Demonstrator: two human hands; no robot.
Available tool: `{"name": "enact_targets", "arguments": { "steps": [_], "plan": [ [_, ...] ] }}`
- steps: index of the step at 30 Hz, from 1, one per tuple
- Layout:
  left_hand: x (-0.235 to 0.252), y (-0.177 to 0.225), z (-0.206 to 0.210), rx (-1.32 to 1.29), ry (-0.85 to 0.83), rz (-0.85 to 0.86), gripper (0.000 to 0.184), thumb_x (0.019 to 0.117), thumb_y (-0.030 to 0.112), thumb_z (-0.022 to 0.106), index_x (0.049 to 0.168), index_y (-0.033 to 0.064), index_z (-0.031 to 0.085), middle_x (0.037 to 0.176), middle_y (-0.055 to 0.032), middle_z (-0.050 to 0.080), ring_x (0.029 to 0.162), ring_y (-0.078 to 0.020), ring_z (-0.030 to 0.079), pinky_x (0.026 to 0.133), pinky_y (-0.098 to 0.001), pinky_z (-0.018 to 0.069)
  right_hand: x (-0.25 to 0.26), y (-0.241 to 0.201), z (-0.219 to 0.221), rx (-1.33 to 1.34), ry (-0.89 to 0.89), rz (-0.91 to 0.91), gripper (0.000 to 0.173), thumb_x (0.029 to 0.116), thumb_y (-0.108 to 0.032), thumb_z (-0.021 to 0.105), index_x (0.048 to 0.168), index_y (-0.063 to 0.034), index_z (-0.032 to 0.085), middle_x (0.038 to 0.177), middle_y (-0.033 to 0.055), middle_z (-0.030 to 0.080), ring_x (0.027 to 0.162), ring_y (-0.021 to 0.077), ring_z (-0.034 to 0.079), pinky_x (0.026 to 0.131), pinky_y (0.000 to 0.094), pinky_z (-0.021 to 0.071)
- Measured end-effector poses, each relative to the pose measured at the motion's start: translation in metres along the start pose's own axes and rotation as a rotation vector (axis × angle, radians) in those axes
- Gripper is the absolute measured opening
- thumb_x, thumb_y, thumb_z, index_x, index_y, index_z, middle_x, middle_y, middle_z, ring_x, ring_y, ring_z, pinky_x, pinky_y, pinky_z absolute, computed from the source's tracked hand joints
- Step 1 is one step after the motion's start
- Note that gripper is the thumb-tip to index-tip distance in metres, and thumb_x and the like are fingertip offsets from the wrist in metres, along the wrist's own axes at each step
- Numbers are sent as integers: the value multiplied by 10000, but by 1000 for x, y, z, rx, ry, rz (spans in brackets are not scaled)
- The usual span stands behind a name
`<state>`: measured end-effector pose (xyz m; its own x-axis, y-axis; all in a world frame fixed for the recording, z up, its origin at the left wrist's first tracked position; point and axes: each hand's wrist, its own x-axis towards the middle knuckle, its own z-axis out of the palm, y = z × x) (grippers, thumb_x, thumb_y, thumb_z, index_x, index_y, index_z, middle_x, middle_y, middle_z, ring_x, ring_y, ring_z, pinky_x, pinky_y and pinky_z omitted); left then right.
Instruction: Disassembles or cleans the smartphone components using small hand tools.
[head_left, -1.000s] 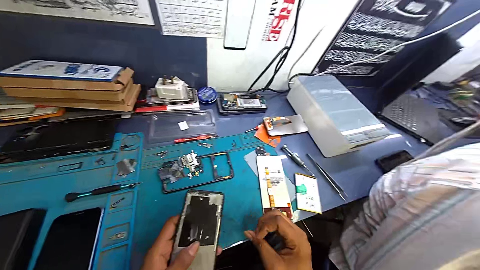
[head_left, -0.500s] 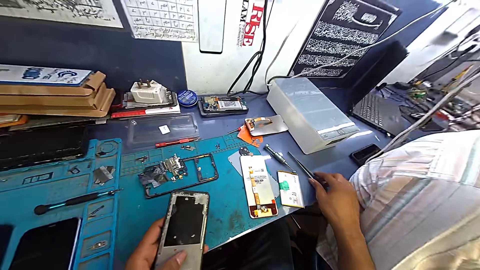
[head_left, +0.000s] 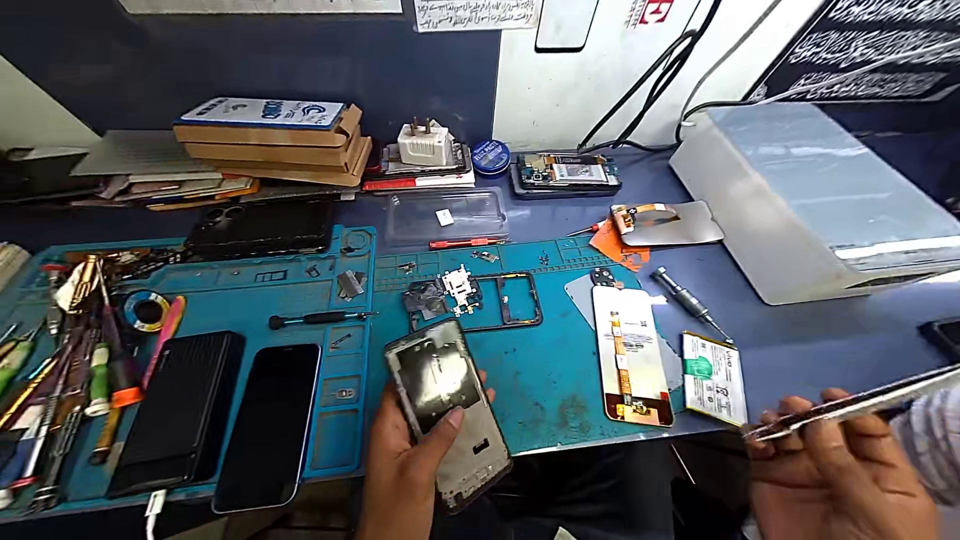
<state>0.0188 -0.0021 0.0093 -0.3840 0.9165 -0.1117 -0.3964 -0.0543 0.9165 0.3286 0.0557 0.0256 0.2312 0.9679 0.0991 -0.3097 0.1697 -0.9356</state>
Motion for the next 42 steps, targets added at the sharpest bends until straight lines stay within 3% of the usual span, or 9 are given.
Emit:
{"name": "enact_targets", "arguments": {
  "steps": [3, 7, 10, 16, 21, 26, 35, 42],
  "plan": [
    [-2, 8, 10, -74, 162, -51, 451, 934, -97, 532, 1365, -63, 402, 1209, -304, 670, 1078, -422, 704, 894, -506, 619, -33, 19, 25, 56, -127, -19, 217, 934, -96, 729, 1122, -206, 724, 1024, 26, 779, 874, 141, 756, 769, 294, 642],
    [-1, 7, 18, -112, 258, -71, 379, 946, -94, 518, 1319, -62, 458, 1181, -286, 691, 1057, -396, 718, 861, -489, 630, -69, 51, 61, 5, -234, -128, 264, 835, -9, 822, 1029, -171, 743, 970, 9, 739, 905, 180, 753, 814, 362, 667],
    [-1, 1, 16, -57, 247, -17, 375, 937, -75, 536, 1308, -57, 481, 1180, -275, 696, 1056, -383, 720, 863, -475, 630, -86, 74, 77, -87, -220, -265, 259, 842, 21, 809, 1028, -140, 727, 952, 8, 713, 918, 189, 755, 853, 378, 672],
    [-8, -15, 10, 26, 202, 175, 418, 913, -36, 596, 1303, -46, 448, 1156, -258, 702, 1027, -372, 730, 863, -458, 635, -91, 99, 86, -270, -179, -485, 202, 853, 8, 797, 936, -89, 641, 944, 36, 700, 927, 220, 764, 832, 374, 687],
    [-18, -30, 5, 55, 157, 359, 412, 926, 33, 676, 1287, -8, 482, 1134, -210, 714, 1032, -350, 726, 904, -453, 622, -94, 98, 90, -282, -189, -448, 187, 863, 2, 778, 924, -89, 627, 926, 32, 681, 913, 209, 761, 823, 366, 688],
    [-19, -33, 3, 87, 106, 435, 415, 947, 47, 666, 1313, -3, 478, 1186, -242, 690, 1098, -396, 695, 962, -496, 593, -97, 97, 89, -290, -199, -456, 187, 864, 5, 772, 911, -82, 613, 902, 37, 672, 902, 221, 761, 818, 381, 691],
    [-24, -37, 6, 86, 108, 496, 370, 959, 50, 655, 1308, 51, 533, 1210, -191, 695, 1127, -361, 690, 998, -474, 576, -108, 91, 88, -316, -209, -459, 199, 866, 9, 763, 889, -82, 588, 893, 29, 669, 892, 206, 759, 800, 371, 691],
    [-24, -39, 21, 46, 226, 467, 418, 932, 86, 708, 1308, 32, 533, 1217, -147, 685, 1136, -277, 682, 980, -389, 582, -107, 89, 89, -326, -185, -470, 188, 867, 13, 758, 893, -78, 595, 904, 35, 673, 904, 216, 758, 804, 378, 692]
  ]
}}
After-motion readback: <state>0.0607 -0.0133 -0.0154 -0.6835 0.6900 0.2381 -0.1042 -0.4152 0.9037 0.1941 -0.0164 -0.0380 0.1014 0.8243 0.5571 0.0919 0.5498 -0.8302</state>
